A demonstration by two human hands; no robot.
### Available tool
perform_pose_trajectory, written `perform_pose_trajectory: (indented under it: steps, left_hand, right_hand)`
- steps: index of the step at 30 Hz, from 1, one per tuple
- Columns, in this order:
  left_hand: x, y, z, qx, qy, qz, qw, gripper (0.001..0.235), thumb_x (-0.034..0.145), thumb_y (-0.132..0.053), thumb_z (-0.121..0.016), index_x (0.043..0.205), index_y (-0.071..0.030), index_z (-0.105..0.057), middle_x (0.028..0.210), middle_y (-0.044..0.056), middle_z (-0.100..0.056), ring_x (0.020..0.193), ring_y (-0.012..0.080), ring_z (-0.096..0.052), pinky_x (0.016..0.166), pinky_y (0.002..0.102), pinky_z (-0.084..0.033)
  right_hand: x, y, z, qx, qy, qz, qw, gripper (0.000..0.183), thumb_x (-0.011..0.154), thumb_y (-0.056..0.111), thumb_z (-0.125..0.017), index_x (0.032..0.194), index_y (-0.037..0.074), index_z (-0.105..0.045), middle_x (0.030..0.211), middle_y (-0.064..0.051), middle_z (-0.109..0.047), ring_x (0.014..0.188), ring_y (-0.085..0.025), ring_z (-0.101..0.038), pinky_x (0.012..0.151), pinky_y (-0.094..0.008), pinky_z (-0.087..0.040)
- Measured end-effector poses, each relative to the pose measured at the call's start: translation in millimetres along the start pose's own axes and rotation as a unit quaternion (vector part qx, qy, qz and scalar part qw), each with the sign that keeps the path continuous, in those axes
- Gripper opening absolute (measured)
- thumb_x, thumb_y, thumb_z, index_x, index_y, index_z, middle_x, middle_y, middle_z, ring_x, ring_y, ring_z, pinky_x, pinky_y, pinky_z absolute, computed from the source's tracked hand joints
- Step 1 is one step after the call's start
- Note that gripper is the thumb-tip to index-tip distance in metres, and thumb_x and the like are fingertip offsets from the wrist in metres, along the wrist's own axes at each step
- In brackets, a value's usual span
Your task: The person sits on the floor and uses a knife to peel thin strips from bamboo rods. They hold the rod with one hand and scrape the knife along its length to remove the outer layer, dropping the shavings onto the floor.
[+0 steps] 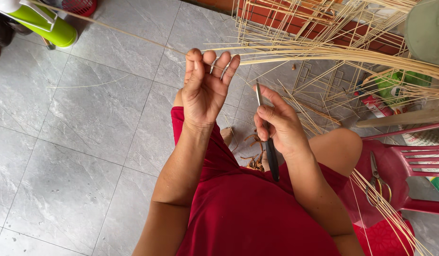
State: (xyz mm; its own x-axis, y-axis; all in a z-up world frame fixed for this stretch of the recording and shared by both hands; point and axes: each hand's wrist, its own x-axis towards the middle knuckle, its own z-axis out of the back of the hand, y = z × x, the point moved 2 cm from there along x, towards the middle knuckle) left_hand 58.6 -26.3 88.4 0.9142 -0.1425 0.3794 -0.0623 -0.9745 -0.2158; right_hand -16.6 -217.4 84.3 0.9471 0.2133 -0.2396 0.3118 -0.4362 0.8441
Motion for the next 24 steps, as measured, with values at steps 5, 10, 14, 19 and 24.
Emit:
perform_pose_trajectory:
  steps: [5, 10, 14, 19, 24]
  left_hand:
    - [-11, -14, 16, -0.013, 0.069, 0.014, 0.997, 0.01, 0.118, -0.015, -0.057, 0.108, -0.014, -0.057, 0.117, 0.003, -0.075, 0.128, 0.0254, -0.065, 0.128, 0.055, -0.036]
    - [-21, -26, 27, 0.017, 0.004, -0.004, 1.0, 0.001, 0.113, -0.016, -0.057, 0.113, -0.017, -0.057, 0.129, 0.002, -0.071, 0.136, 0.0283, -0.062, 0.129, 0.058, -0.038]
    - [-23, -25, 33, 0.028, -0.092, -0.044, 0.994, 0.007, 0.112, -0.019, -0.058, 0.118, -0.018, -0.057, 0.139, 0.002, -0.066, 0.139, 0.0273, -0.058, 0.126, 0.055, -0.04]
    - [-21, -15, 37, 0.041, -0.107, -0.043, 0.992, 0.01, 0.113, -0.021, -0.058, 0.123, -0.018, -0.056, 0.147, 0.002, -0.06, 0.145, 0.0271, -0.053, 0.128, 0.051, -0.04]
    - [-26, 6, 36, 0.044, -0.076, -0.009, 0.996, 0.013, 0.113, -0.022, -0.057, 0.125, -0.017, -0.057, 0.149, 0.004, -0.059, 0.147, 0.0279, -0.051, 0.129, 0.049, -0.041]
  right_hand:
    - [7, 1, 8, 0.04, -0.015, 0.032, 0.999, 0.05, 0.102, 0.015, -0.065, 0.149, 0.007, -0.05, 0.073, -0.005, -0.061, 0.052, -0.01, -0.053, 0.046, -0.025, -0.042]
    - [8, 4, 22, 0.006, -0.062, 0.074, 0.995, 0.045, 0.102, 0.014, -0.065, 0.145, 0.006, -0.052, 0.077, -0.006, -0.064, 0.053, -0.011, -0.054, 0.046, -0.025, -0.043]
    - [1, -8, 27, -0.12, -0.009, 0.002, 0.993, 0.044, 0.102, 0.013, -0.062, 0.145, 0.002, -0.057, 0.074, -0.007, -0.064, 0.049, -0.01, -0.053, 0.041, -0.023, -0.038]
    - [-6, -20, 18, -0.098, 0.042, -0.041, 0.993, 0.051, 0.101, 0.011, -0.062, 0.149, 0.001, -0.051, 0.075, -0.006, -0.064, 0.051, -0.009, -0.054, 0.045, -0.022, -0.04]
    - [-2, -8, 9, -0.072, 0.03, -0.012, 0.997, 0.058, 0.098, 0.012, -0.064, 0.153, 0.009, -0.045, 0.076, -0.007, -0.065, 0.05, -0.01, -0.054, 0.045, -0.024, -0.044]
